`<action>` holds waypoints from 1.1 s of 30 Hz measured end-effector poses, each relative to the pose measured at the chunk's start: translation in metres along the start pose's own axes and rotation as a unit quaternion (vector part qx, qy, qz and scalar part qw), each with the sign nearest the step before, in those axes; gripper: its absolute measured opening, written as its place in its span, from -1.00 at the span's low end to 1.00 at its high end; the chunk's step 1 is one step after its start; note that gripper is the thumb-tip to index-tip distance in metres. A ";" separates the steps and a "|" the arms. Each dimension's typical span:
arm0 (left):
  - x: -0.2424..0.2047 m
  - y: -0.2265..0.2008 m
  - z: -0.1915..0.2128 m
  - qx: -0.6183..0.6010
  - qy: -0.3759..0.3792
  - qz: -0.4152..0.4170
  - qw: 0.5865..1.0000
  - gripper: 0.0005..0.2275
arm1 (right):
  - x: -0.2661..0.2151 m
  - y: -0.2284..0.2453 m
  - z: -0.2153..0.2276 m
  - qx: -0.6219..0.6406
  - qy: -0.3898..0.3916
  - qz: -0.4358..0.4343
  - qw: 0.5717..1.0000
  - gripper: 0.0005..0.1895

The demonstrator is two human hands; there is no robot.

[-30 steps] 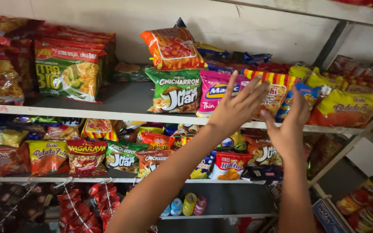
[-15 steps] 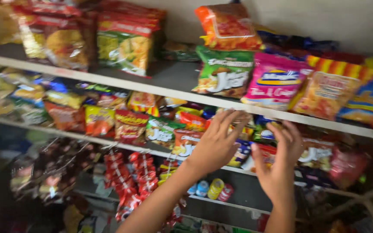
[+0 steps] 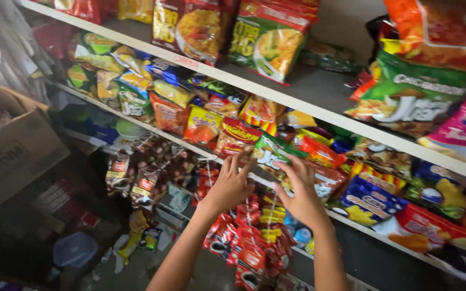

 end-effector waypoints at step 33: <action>0.054 0.135 -0.044 -0.623 0.091 -0.025 0.777 -0.30 | 0.029 -0.078 -0.088 0.138 -0.227 -0.338 0.903 -0.72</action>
Point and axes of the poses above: each hand's wrist, its own x-axis towards the middle knuckle, its own z-axis out of the back of the hand, y = z × x, the point moved 6 cm from there along x, towards the middle knuckle, and after that the axes turned 12 degrees about y, right-handed, at the moved point
